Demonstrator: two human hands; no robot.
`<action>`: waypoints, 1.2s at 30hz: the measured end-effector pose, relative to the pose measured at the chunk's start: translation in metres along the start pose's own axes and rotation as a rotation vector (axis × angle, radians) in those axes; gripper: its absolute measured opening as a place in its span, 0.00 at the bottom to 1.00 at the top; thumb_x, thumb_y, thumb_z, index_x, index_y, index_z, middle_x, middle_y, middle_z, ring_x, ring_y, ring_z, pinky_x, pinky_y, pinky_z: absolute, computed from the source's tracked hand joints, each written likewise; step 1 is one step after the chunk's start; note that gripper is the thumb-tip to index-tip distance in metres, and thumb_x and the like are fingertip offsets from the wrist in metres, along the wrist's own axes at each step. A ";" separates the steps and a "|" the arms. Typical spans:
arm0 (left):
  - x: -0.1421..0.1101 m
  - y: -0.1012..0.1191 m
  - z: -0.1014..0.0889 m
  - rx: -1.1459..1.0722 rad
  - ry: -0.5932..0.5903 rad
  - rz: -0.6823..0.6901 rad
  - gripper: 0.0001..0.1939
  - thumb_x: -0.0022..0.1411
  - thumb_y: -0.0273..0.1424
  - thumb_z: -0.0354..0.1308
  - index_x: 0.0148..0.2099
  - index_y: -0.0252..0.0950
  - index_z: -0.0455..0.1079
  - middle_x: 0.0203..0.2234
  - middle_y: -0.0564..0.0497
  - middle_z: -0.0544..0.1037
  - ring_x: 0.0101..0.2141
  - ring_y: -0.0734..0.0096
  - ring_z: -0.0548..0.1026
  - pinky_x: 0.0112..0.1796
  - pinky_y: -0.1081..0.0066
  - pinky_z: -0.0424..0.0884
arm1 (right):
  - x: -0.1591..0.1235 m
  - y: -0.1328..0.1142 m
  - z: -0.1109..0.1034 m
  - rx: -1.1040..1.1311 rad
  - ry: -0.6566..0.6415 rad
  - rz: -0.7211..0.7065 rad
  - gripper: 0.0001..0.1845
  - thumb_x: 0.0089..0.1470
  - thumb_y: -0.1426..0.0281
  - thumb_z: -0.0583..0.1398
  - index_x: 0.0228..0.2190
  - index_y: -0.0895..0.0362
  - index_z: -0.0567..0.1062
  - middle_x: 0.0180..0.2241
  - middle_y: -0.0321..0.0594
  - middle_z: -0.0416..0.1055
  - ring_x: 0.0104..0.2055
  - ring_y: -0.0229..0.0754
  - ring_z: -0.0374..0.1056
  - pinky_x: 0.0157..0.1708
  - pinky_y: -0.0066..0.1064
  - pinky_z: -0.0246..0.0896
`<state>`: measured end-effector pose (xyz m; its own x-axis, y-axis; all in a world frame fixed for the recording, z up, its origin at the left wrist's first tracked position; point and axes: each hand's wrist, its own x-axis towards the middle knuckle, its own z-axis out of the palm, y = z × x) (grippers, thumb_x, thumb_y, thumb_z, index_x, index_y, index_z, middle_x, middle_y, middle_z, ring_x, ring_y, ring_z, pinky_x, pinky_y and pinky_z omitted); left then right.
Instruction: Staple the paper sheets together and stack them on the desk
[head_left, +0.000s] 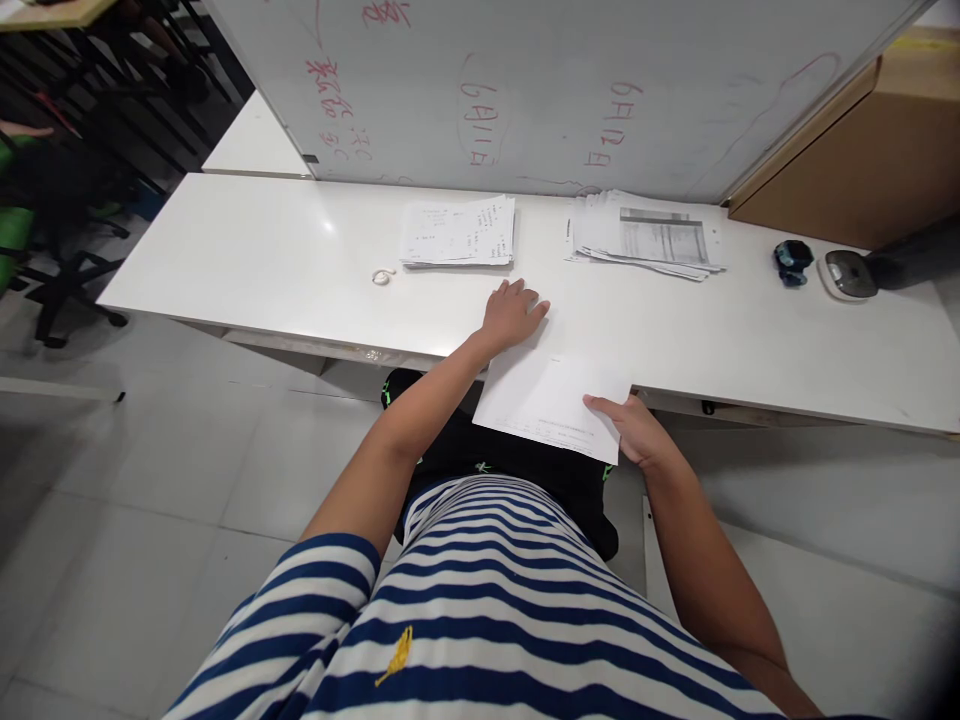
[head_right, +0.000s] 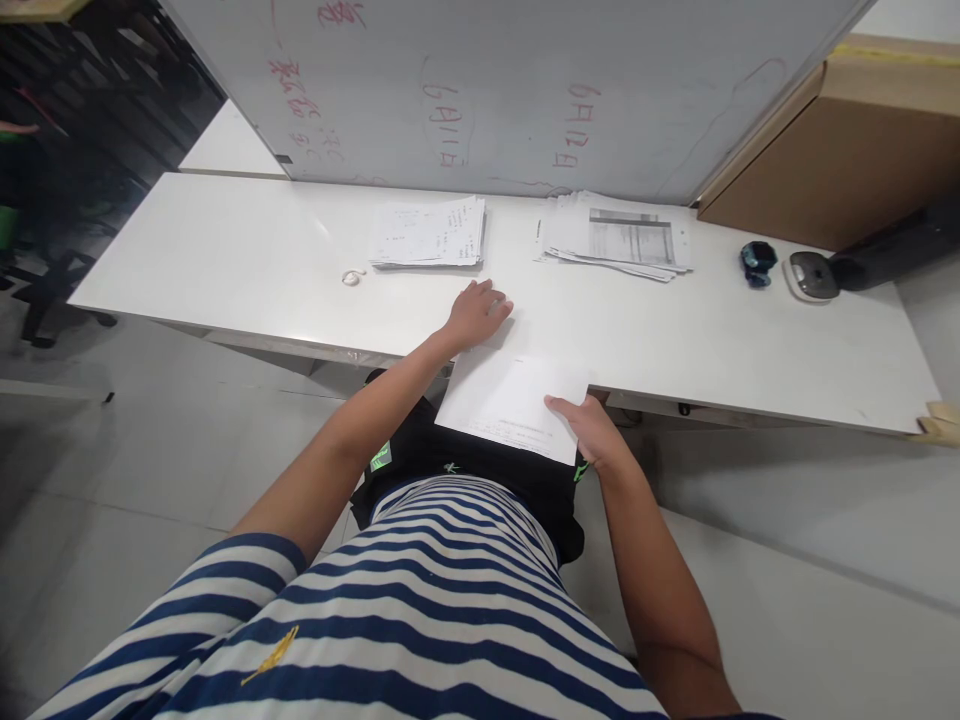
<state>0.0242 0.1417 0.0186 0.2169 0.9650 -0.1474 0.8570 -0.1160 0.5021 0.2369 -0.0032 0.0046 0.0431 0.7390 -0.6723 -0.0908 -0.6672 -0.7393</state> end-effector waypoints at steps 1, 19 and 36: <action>0.000 0.000 0.000 -0.002 0.000 0.001 0.26 0.69 0.47 0.42 0.60 0.39 0.67 0.68 0.48 0.55 0.68 0.52 0.46 0.65 0.55 0.46 | 0.000 0.000 0.000 -0.001 0.002 0.000 0.20 0.45 0.70 0.69 0.43 0.61 0.78 0.47 0.49 0.77 0.48 0.53 0.74 0.49 0.39 0.71; -0.001 0.000 0.000 0.018 0.003 0.002 0.26 0.69 0.47 0.42 0.60 0.41 0.66 0.68 0.50 0.55 0.68 0.54 0.46 0.65 0.55 0.46 | -0.006 0.001 0.003 0.010 0.000 0.020 0.20 0.45 0.69 0.69 0.42 0.61 0.78 0.44 0.48 0.78 0.45 0.52 0.76 0.51 0.41 0.69; -0.002 0.000 0.001 0.005 0.002 0.011 0.26 0.69 0.46 0.42 0.59 0.39 0.67 0.68 0.47 0.55 0.68 0.54 0.46 0.65 0.55 0.45 | -0.005 0.004 0.002 -0.010 -0.017 0.015 0.20 0.47 0.69 0.68 0.44 0.61 0.77 0.45 0.49 0.78 0.44 0.51 0.76 0.49 0.39 0.71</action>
<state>0.0238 0.1397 0.0180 0.2256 0.9641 -0.1403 0.8568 -0.1278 0.4995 0.2343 -0.0095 0.0052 0.0254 0.7306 -0.6823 -0.0816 -0.6787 -0.7298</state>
